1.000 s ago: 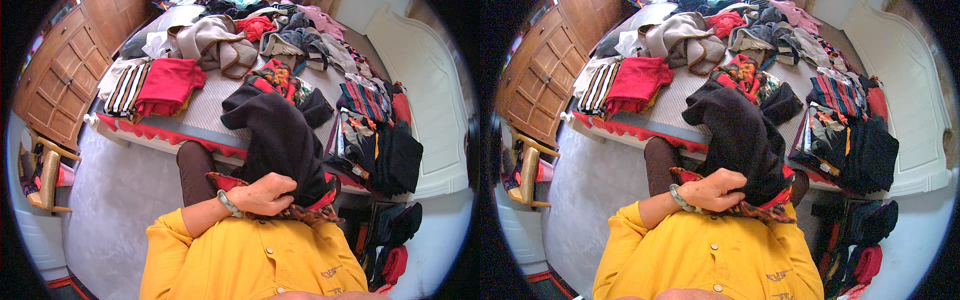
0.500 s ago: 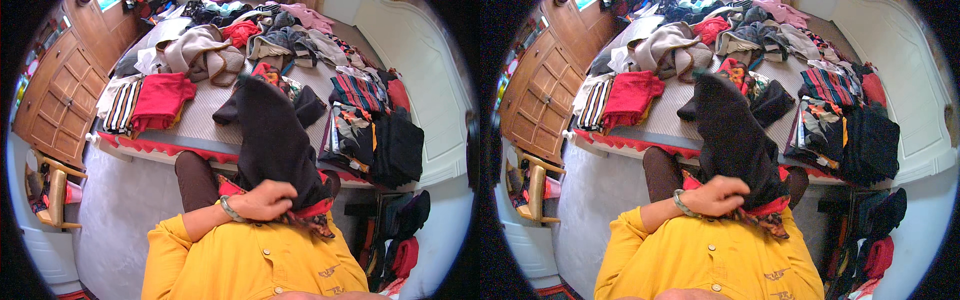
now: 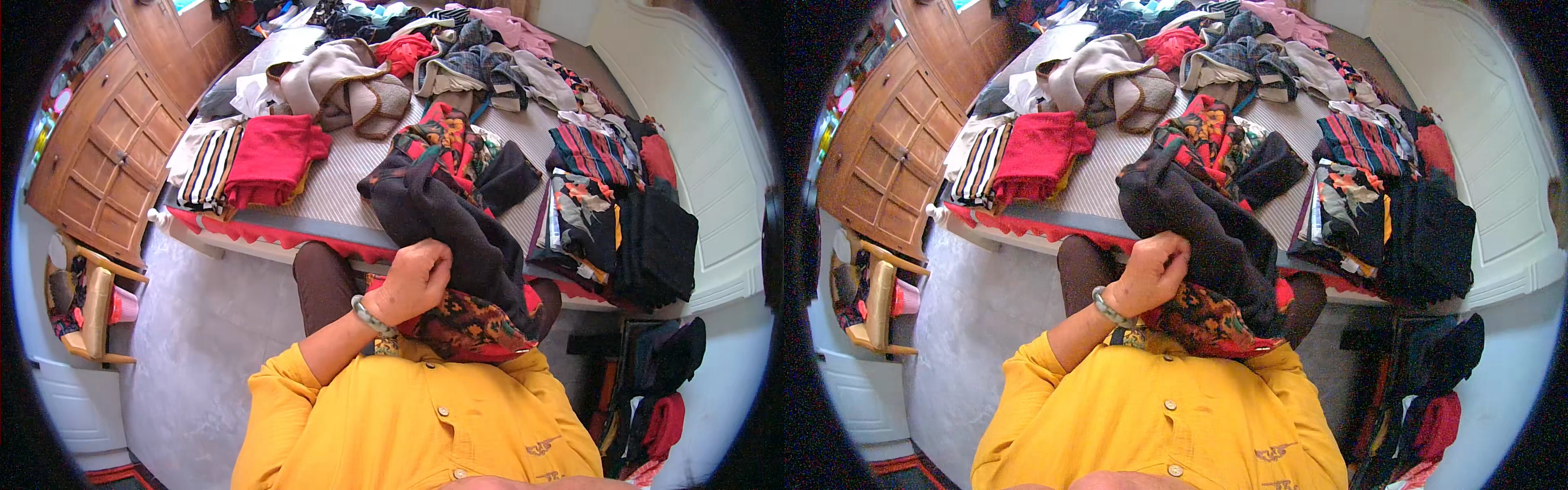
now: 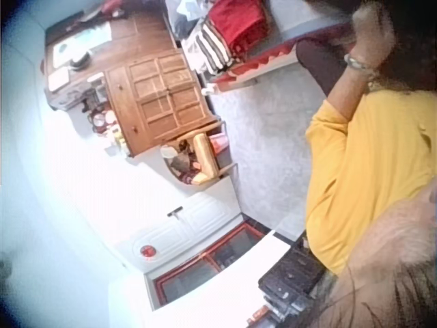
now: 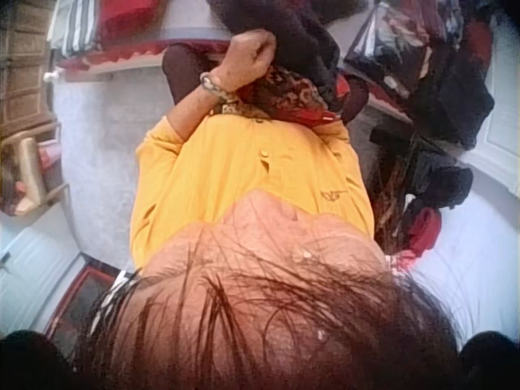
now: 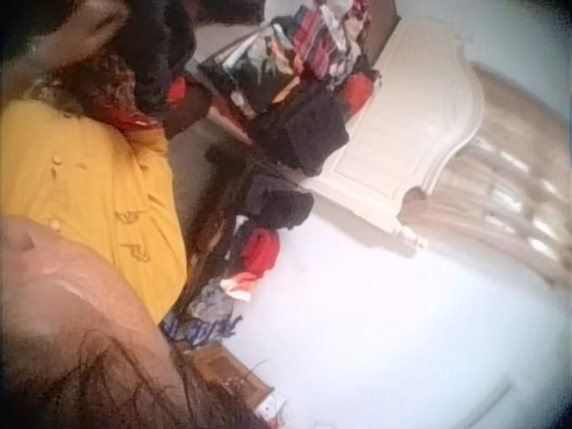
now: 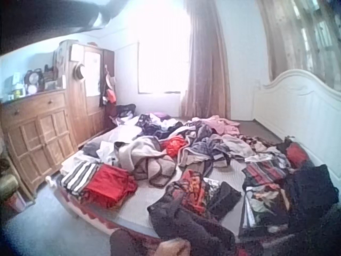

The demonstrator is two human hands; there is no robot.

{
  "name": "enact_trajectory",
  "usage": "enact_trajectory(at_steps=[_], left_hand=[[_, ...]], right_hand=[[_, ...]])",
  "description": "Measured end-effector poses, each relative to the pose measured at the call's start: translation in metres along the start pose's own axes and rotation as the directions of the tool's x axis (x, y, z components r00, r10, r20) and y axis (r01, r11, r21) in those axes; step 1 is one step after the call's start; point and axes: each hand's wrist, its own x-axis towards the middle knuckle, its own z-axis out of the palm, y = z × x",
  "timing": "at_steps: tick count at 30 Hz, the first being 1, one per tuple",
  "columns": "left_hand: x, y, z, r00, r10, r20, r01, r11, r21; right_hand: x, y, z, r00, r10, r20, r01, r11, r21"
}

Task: Folding various articles of clothing on a bed.

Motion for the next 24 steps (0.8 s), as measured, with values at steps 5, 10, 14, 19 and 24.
enact_trajectory(at_steps=[5, 10, 14, 19, 24], left_hand=[[-0.007, 0.012, 0.001, 0.996, -0.087, -0.009, 0.087, 0.994, -0.067], [-0.003, 0.013, -0.003, 0.999, -0.037, -0.013, 0.037, 0.999, -0.010], [-0.009, 0.000, -0.003, 0.998, -0.017, 0.058, 0.021, 0.998, -0.066], [-0.014, 0.012, 0.002, 0.927, -0.041, 0.374, 0.149, 0.953, -0.263], [-0.020, 0.012, 0.008, 0.814, -0.092, 0.573, 0.335, 0.881, -0.334]], right_hand=[[0.003, 0.004, 0.000, 0.999, 0.016, -0.033, -0.014, 0.997, 0.079], [0.009, 0.001, -0.001, 0.998, 0.019, -0.058, -0.010, 0.989, 0.147], [0.014, 0.001, 0.000, 0.997, 0.027, -0.071, -0.012, 0.979, 0.205], [0.013, 0.006, -0.002, 0.994, 0.055, -0.099, -0.024, 0.957, 0.288], [0.020, 0.013, -0.004, 0.991, 0.087, -0.104, -0.043, 0.928, 0.371]])
